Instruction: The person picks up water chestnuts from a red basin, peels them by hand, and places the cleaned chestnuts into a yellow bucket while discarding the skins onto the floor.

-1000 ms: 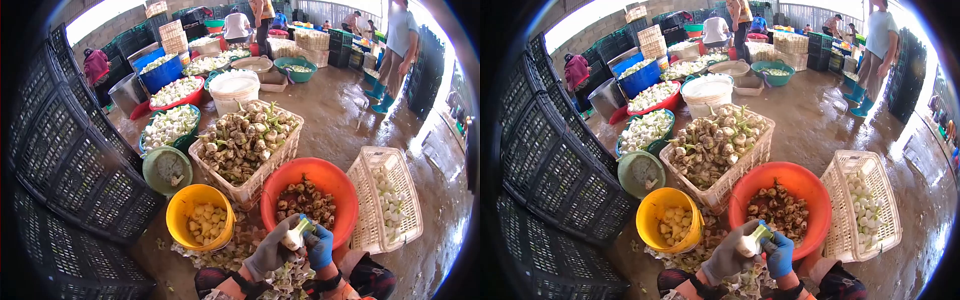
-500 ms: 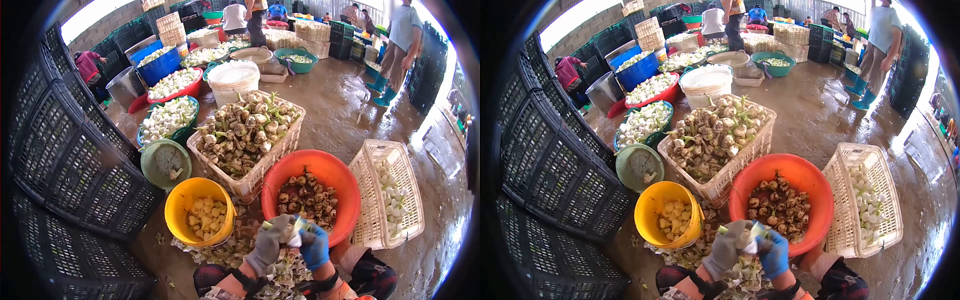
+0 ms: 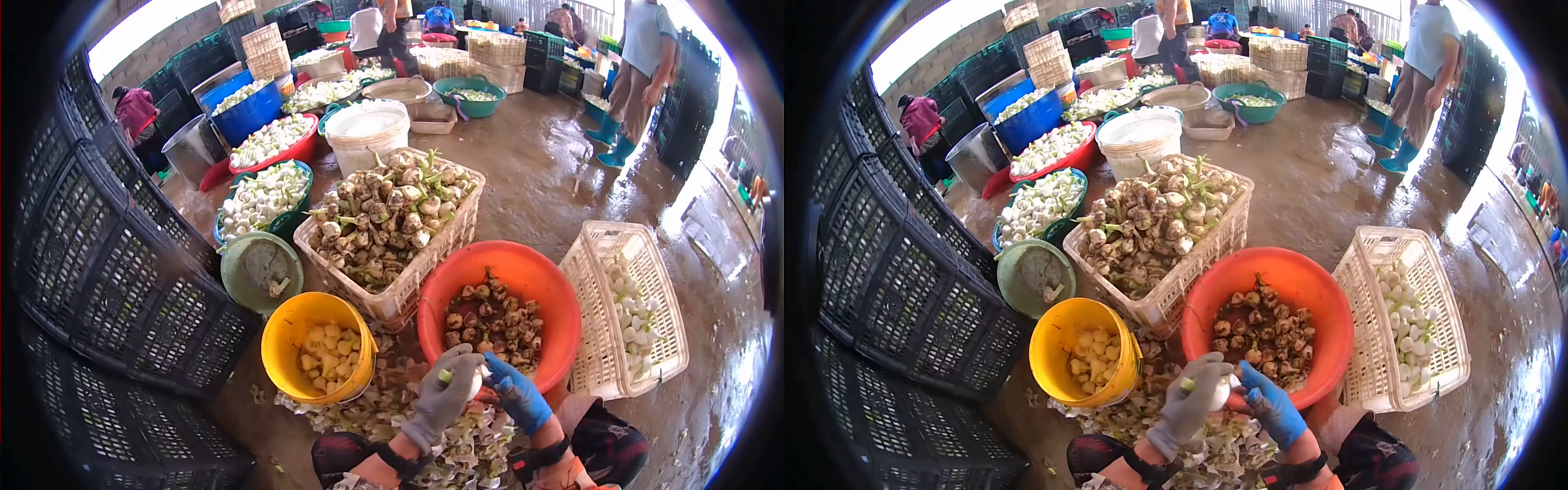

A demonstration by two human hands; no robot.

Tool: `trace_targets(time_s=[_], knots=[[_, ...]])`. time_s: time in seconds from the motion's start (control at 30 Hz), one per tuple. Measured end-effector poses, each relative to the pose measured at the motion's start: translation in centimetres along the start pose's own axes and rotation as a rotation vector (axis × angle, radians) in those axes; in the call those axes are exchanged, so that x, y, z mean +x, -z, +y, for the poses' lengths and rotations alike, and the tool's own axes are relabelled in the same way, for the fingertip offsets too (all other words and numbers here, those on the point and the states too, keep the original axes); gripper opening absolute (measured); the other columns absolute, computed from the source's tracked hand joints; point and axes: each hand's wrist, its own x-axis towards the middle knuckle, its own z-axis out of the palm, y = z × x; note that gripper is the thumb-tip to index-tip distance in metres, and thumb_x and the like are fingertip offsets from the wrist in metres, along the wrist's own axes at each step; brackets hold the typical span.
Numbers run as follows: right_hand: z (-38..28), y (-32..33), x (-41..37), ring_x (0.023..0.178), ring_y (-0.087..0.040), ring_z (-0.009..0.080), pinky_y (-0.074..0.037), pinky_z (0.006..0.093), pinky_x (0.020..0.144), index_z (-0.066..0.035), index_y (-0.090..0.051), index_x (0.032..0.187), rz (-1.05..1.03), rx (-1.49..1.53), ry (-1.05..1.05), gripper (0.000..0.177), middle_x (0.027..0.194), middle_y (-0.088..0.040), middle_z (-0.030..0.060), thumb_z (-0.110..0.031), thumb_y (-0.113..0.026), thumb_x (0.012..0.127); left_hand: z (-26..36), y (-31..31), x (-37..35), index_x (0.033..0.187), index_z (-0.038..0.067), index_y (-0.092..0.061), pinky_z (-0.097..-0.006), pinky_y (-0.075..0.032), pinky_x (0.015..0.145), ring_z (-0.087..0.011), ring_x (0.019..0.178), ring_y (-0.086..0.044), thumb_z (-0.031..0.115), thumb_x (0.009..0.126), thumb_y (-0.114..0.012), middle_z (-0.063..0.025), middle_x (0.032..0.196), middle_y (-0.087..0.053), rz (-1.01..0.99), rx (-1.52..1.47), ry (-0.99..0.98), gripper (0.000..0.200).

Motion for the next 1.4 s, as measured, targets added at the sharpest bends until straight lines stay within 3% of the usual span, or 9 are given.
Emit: trace_targets(time_s=[0.17,0.6,0.67,0.83,0.87,1.03,1.07,1.27,1.4], knots=[[-1.6,-2.5,0.9,0.097,-0.064,0.0222,-0.052,0.0346,0.09,0.011,-0.065,0.097,0.257,0.054,0.034,0.019,0.107,-0.067,0.0166,-0.007,-0.064,0.089,0.7,0.5,1.1,0.126,0.0,-0.054,-0.0347,-0.047,0.093,-0.0215,0.111,-0.055,0.028,0.097,-0.054,-0.0153,0.129,-0.054,-0.037,0.709,-0.572,0.04],[-1.5,2.6,2.2,0.097,-0.062,0.0232,-0.053,0.0332,0.076,-0.006,-0.06,0.1,-0.004,0.753,0.297,0.013,0.106,-0.063,0.0105,-0.017,-0.057,0.094,2.6,3.3,1.6,0.118,0.005,-0.059,-0.0292,-0.054,0.058,-0.0225,0.066,-0.065,0.051,0.097,-0.04,-0.012,0.087,-0.069,0.101,-0.964,0.394,0.054],[6.0,4.5,2.5,0.09,-0.062,0.0195,-0.052,0.0316,0.074,-0.004,-0.06,0.102,-0.036,-0.237,0.288,0.019,0.103,-0.063,0.0082,-0.022,-0.056,0.095,2.2,3.5,1.7,0.12,0.006,-0.059,-0.0317,-0.058,0.064,-0.0244,0.073,-0.068,0.052,0.095,-0.044,-0.0133,0.091,-0.069,0.008,-1.007,0.362,0.055],[3.8,0.5,1.4,0.112,-0.055,0.017,-0.046,0.0292,0.093,-0.001,-0.049,0.132,0.078,-0.66,-0.383,0.06,0.12,-0.062,0.0097,-0.009,-0.075,0.079,0.8,1.9,1.5,0.121,0.004,-0.056,-0.0323,-0.058,0.069,-0.0245,0.086,-0.067,0.046,0.098,-0.042,-0.0136,0.109,-0.064,0.198,-0.59,0.338,0.05],[4.8,1.3,1.6,0.114,-0.052,0.0149,-0.044,0.0273,0.095,-0.002,-0.051,0.132,0.15,-0.254,0.036,0.063,0.122,-0.062,0.0079,-0.012,-0.079,0.075,0.7,1.6,1.5,0.12,0.004,-0.056,-0.0314,-0.057,0.07,-0.0237,0.091,-0.066,0.043,0.098,-0.042,-0.013,0.112,-0.063,0.284,-0.439,0.323,0.047],[0.2,1.1,1.8,0.104,-0.059,0.0123,-0.05,0.029,0.091,0.0,-0.054,0.128,0.045,-0.356,0.147,0.056,0.122,-0.062,0.0067,-0.001,-0.075,0.076,-2.1,0.0,0.3,0.129,-0.004,-0.05,-0.0314,-0.046,0.093,-0.0229,0.107,-0.058,0.026,0.099,-0.045,-0.014,0.122,-0.058,-0.452,0.817,-0.283,0.044],[-0.3,2.5,1.8,0.105,-0.059,0.0165,-0.048,0.0303,0.093,-0.002,-0.052,0.127,0.24,-0.14,-0.154,0.061,0.125,-0.059,0.007,-0.003,-0.076,0.071,-1.4,-1.2,-0.3,0.131,-0.006,-0.047,-0.0313,-0.043,0.096,-0.0227,0.111,-0.056,0.027,0.098,-0.047,-0.0153,0.125,-0.056,-0.33,0.458,-0.007,0.046],[-3.8,22.0,2.3,0.093,-0.062,0.018,-0.051,0.0284,0.075,-0.006,-0.053,0.127,0.451,0.601,0.672,0.045,0.117,-0.062,0.0113,-0.038,-0.055,0.095,-0.5,-1.2,-0.2,0.138,-0.009,-0.037,-0.0327,-0.044,0.098,-0.0224,0.119,-0.053,0.024,0.099,-0.049,-0.0167,0.132,-0.052,-0.205,0.094,0.478,0.052],[2.0,17.9,14.9,0.09,-0.062,0.0168,-0.051,0.0308,0.074,-0.009,-0.059,0.112,0.544,0.133,0.17,0.028,0.103,-0.065,0.0042,-0.026,-0.063,0.09,-0.1,-1.3,0.0,0.135,-0.008,-0.041,-0.0342,-0.044,0.098,-0.0229,0.119,-0.053,0.019,0.098,-0.049,-0.0157,0.13,-0.052,-0.174,0.051,0.551,0.046]])
